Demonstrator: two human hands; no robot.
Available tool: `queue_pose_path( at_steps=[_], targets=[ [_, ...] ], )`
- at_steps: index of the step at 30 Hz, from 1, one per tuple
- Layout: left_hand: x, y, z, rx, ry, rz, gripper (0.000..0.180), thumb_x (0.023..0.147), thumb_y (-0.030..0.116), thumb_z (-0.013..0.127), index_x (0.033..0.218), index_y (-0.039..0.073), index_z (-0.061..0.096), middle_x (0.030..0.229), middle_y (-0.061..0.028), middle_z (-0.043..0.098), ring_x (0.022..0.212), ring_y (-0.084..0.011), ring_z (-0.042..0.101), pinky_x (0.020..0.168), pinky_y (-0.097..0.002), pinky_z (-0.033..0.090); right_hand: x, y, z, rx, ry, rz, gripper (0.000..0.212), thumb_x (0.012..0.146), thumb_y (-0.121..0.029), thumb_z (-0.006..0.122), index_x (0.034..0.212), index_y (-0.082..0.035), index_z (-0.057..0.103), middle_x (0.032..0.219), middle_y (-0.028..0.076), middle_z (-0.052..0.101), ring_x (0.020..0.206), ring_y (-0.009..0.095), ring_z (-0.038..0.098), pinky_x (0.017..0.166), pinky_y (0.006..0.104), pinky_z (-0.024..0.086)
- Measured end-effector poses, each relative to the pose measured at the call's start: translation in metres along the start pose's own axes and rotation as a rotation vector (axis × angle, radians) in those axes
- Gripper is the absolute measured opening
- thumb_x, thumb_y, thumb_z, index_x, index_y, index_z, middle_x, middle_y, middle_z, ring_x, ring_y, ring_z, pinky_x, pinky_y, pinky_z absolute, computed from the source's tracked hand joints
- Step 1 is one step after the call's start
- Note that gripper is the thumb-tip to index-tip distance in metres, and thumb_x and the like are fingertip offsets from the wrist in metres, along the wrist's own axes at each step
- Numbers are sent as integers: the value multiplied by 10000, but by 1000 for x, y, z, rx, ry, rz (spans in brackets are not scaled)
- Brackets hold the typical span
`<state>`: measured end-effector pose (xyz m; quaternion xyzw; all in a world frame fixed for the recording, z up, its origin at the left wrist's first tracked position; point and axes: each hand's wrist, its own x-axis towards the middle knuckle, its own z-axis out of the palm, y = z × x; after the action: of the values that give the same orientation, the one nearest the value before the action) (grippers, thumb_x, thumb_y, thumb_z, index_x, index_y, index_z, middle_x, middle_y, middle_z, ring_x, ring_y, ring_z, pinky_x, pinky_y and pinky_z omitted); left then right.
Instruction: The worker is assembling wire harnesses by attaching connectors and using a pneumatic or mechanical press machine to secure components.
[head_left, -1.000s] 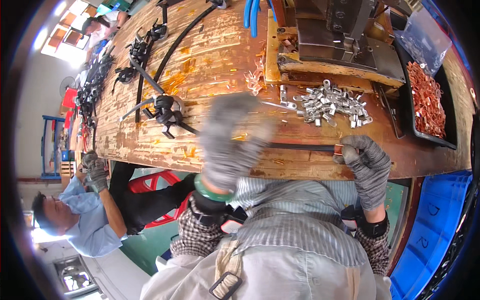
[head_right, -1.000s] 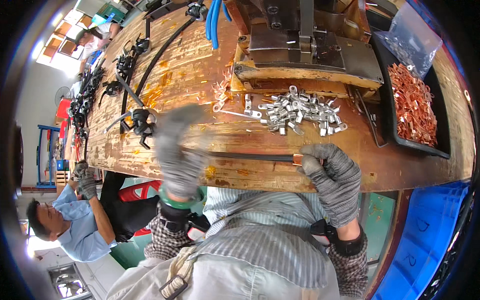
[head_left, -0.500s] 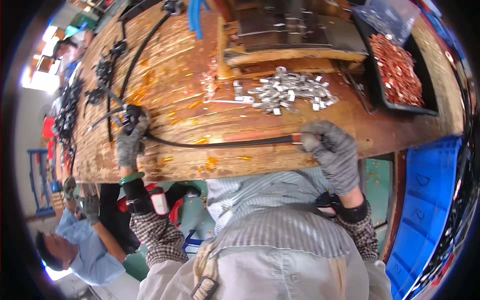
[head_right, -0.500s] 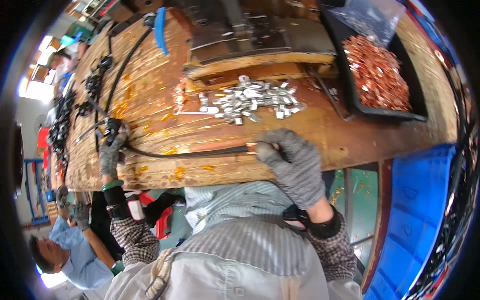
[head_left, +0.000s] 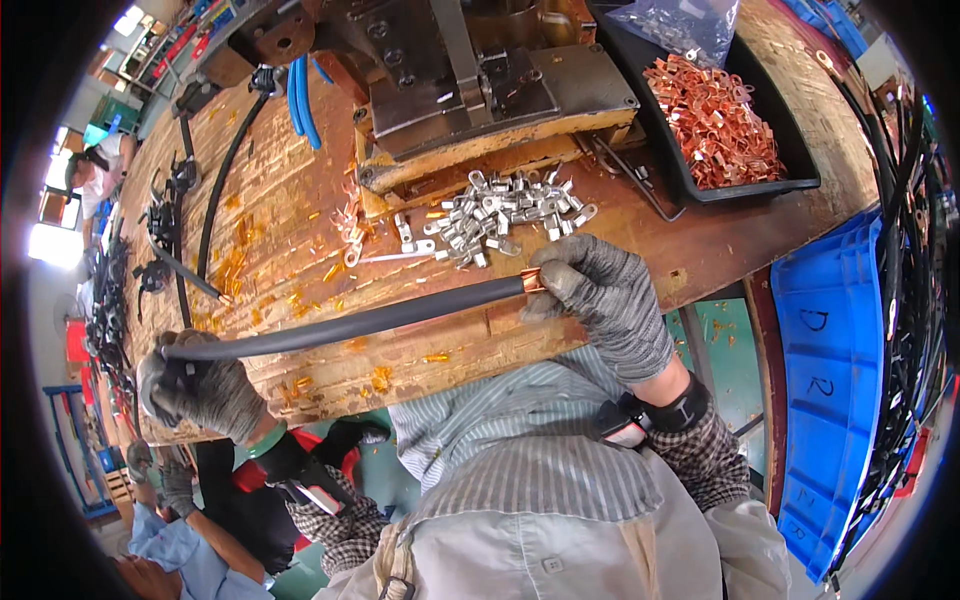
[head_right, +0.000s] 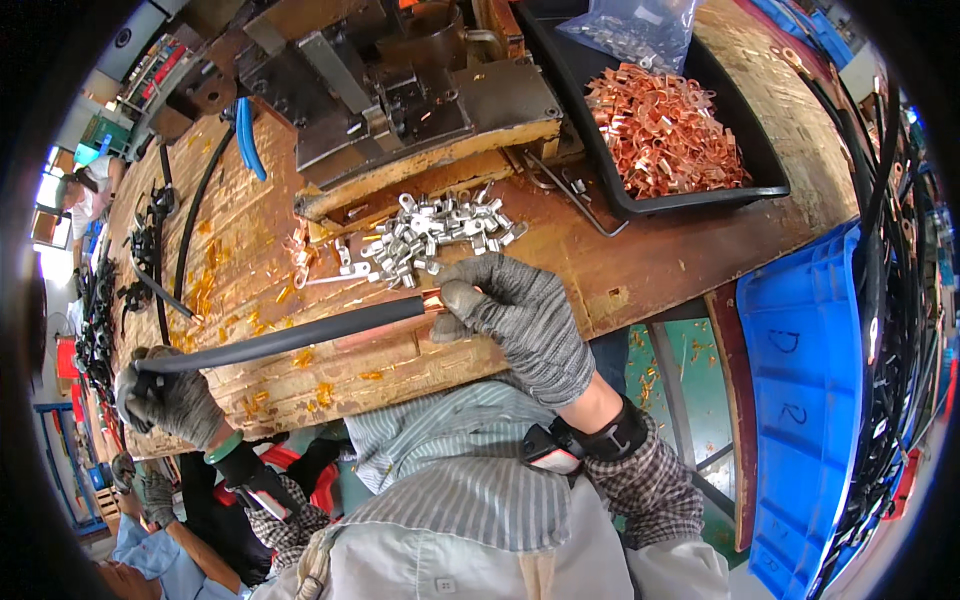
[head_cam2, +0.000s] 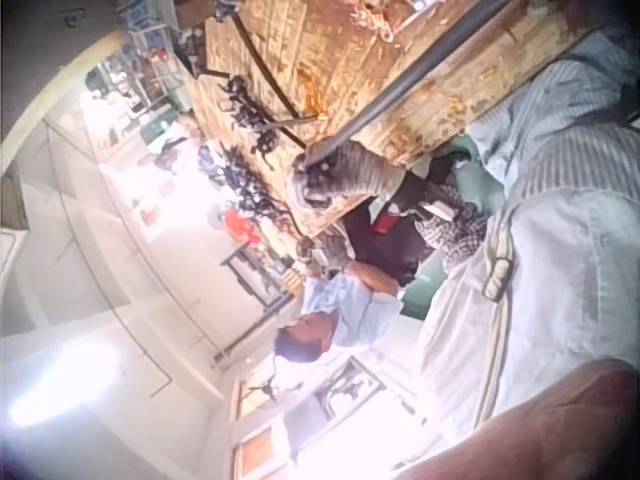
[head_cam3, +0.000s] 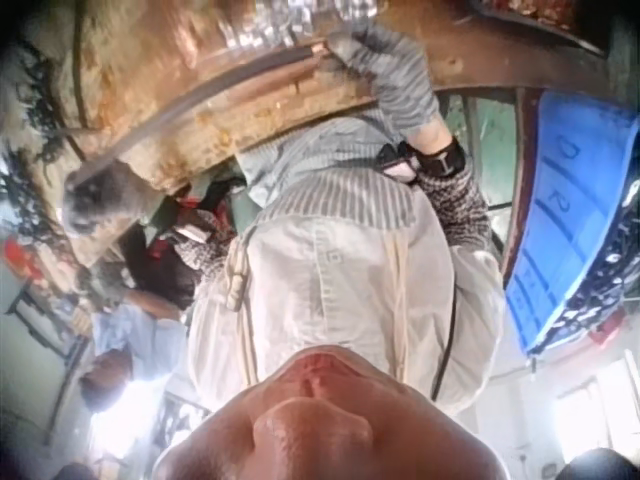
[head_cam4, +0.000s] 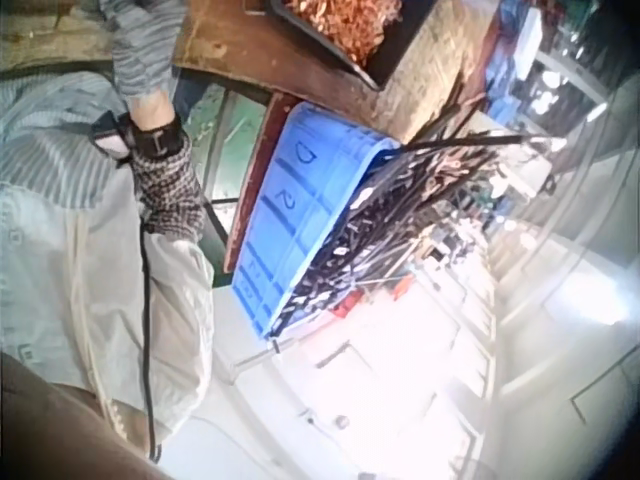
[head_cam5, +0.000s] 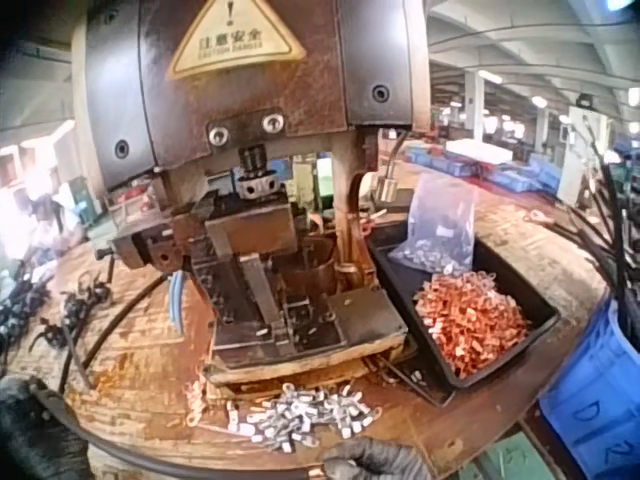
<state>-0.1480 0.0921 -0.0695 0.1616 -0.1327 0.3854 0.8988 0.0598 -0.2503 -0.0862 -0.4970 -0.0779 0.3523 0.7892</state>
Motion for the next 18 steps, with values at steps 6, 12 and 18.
queue_pose_path(
  at_steps=[6,12,18],
  targets=[
    [0,-18,21,524,172,214,666,661,307,746,1200,36,465,1212,-177,492,1046,-247,514,851,-344,468,20,-18,-2,-60,-44,-84,187,822,-82,595,974,28,594,843,52,618,741,115,605,685,228,504],
    [11,-21,33,-108,128,-54,535,735,139,682,1201,18,448,1290,-202,399,1086,-244,489,651,-259,542,40,-28,4,-117,-130,-168,215,820,-88,600,984,50,586,854,79,619,770,143,623,702,236,517],
    [35,2,8,-233,40,47,501,751,21,641,1175,-89,397,1229,-222,395,1173,-355,374,1030,-452,334,55,-43,12,-144,-95,-163,192,803,-93,621,944,38,616,770,38,635,603,65,558,564,184,458]
  ],
)
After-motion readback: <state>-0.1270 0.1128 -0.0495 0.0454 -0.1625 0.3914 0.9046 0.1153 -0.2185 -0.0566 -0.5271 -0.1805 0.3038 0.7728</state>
